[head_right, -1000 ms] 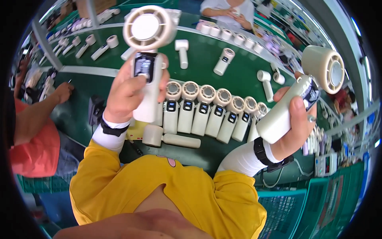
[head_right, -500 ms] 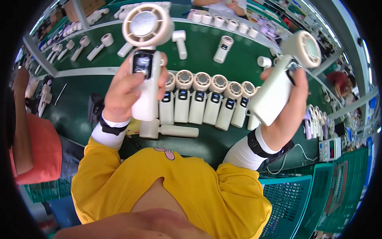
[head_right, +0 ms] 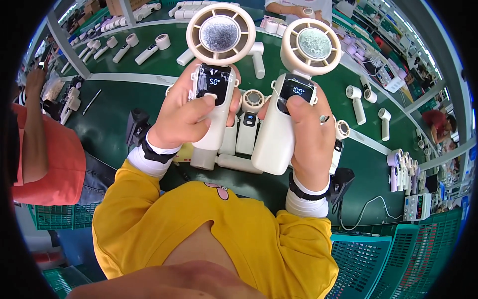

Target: The person tests handheld fans by picking each one up, pressing its button to cycle through speed settings, and checking the digital display. They occasionally plug a charging cable into the fans before setting them back on the table.

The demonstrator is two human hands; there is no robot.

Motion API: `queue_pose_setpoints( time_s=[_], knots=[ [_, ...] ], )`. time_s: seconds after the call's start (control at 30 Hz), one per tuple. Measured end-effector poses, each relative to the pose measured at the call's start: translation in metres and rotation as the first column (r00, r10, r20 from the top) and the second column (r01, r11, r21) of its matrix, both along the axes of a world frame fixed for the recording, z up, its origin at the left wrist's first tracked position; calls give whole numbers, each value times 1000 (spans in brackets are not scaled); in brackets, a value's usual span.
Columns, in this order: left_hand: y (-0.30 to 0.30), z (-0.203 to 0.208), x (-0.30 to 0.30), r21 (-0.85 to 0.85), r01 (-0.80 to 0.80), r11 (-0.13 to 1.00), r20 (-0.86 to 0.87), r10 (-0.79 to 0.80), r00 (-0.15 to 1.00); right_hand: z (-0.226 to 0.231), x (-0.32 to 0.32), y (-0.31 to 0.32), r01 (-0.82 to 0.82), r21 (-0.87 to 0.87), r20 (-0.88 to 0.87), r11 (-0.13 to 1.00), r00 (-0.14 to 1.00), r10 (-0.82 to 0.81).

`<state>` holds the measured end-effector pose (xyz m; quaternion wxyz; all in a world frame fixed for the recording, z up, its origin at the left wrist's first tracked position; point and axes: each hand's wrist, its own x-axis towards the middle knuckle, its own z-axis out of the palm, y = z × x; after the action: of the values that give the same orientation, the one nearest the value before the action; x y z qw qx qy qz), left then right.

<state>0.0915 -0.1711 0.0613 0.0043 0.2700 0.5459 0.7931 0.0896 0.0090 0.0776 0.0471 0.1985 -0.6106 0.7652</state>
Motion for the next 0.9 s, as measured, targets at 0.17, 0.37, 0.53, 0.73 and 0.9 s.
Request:
queue_pose_setpoints(
  time_s=[0.17, 0.37, 0.53, 0.73, 0.9],
  knots=[
    [3, -1, 4, -1, -96, 995, -82, 96, 992, 0, 3, -1, -13, 39, -24, 999, 1000, 13],
    [-5, -4, 6, -5, -117, 993, -39, 117, 992, 6, 7, -3, -77, -21, 189, 997, 979, 79],
    [-23, -13, -11, -64, -204, 977, -60, 201, 978, -2, -6, 10, -181, 6, 313, 984, 935, 170],
    [-88, -49, -14, -94, -193, 977, 101, 202, 974, -4, 2, 5, -190, -113, 321, 975, 922, 217],
    [-149, -106, -1, 5, -281, 960, 507, 239, 828, -10, -6, 0, -162, 4, 243, 987, 957, 156]
  ],
)
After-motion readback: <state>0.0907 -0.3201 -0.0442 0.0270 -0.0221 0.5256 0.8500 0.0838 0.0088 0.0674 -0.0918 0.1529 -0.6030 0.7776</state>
